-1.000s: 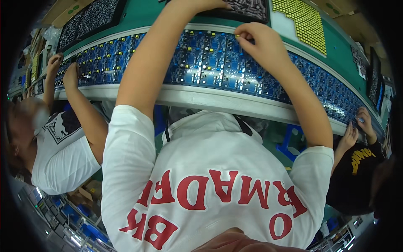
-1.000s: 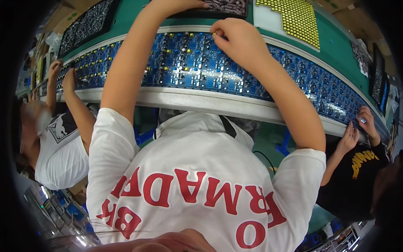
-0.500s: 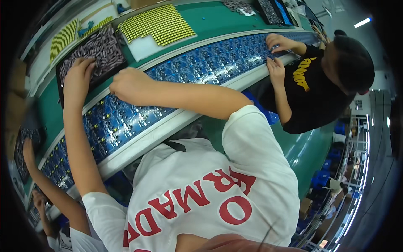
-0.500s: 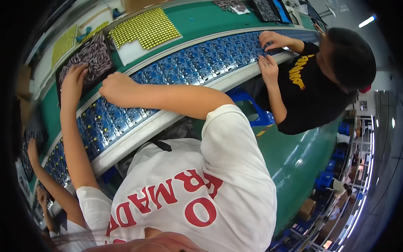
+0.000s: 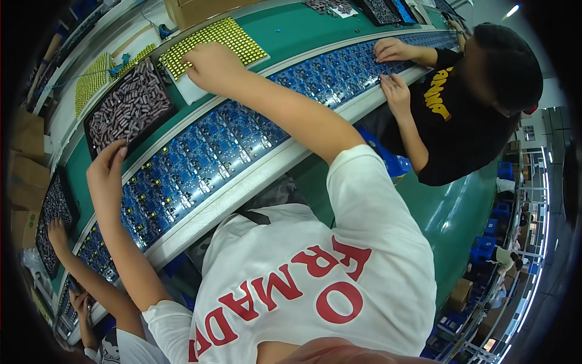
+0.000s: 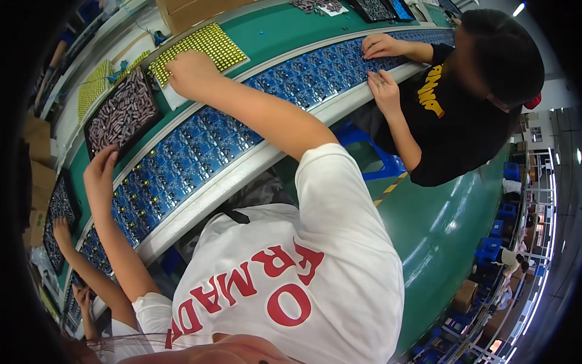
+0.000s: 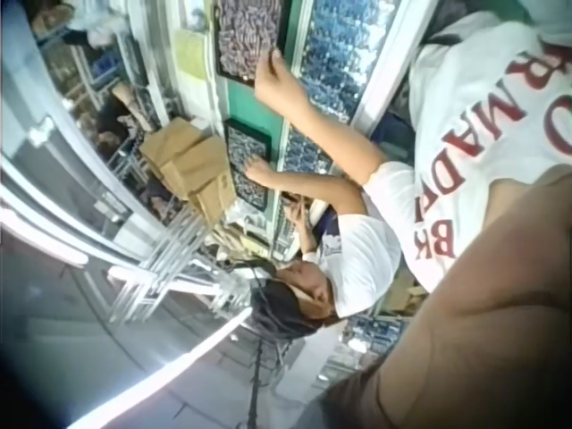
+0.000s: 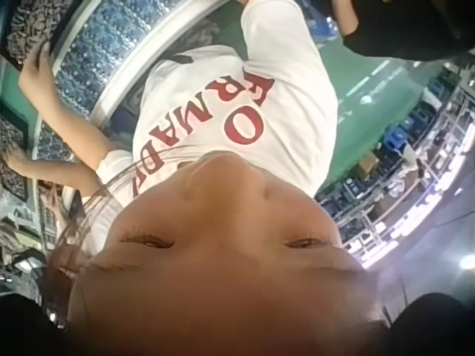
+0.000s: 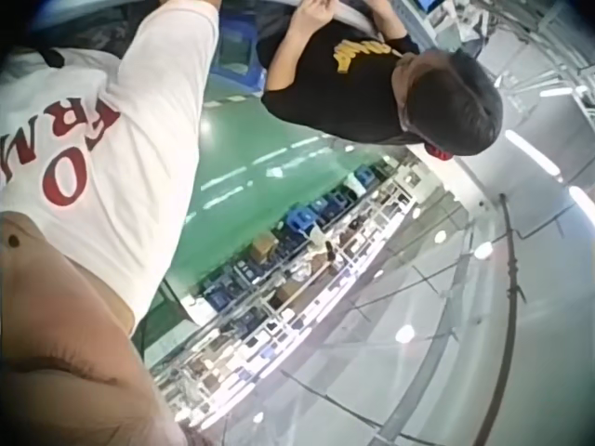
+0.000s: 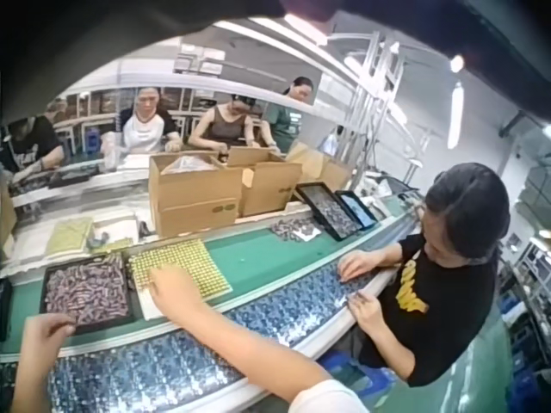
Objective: Placing small electronic components onto a printed circuit board on an assembly line.
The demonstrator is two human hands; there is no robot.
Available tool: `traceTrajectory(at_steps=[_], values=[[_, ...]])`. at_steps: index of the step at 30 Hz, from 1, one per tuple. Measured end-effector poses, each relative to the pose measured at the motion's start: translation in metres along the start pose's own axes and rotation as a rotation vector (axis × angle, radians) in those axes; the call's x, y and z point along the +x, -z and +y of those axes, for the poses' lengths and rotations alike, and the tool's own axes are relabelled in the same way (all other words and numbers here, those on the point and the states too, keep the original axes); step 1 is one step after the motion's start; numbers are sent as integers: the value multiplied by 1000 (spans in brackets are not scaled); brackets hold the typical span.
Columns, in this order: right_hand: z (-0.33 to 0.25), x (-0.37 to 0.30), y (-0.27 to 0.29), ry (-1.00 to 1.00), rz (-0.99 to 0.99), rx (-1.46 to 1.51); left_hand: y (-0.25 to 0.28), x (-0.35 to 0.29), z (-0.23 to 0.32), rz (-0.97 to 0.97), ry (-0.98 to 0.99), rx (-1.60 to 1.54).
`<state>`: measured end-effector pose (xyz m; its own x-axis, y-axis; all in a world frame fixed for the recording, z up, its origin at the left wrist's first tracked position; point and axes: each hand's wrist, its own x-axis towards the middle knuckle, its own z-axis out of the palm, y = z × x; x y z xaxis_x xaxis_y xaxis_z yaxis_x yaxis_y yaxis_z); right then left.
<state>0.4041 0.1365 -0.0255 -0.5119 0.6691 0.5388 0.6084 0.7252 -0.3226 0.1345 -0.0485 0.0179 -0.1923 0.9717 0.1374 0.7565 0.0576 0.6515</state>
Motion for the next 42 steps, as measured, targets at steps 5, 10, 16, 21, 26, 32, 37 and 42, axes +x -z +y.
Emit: traceTrajectory(at_steps=[5, 10, 16, 21, 26, 32, 37, 42], values=[[14, -8, -25, 138, -25, -202, -5, -13, 7, -58, -152, 120], [15, 5, -26, 243, -89, -255, -9, -31, -11, -105, -22, -69], [38, -1, -19, 268, -40, -168, -23, -37, -1, -138, 63, -168], [35, -2, -11, 269, -58, -153, -30, -37, 3, -125, 216, -273], [23, -1, -8, 232, -26, -60, -28, -44, 3, -112, 238, -224], [27, -8, -12, 183, -45, -10, -32, -39, 20, -160, 47, 72], [21, -8, 2, 143, -30, 87, -39, -36, 22, -51, -38, 103], [20, -10, 13, 121, -53, 100, -39, -39, 35, -138, -89, 115]])
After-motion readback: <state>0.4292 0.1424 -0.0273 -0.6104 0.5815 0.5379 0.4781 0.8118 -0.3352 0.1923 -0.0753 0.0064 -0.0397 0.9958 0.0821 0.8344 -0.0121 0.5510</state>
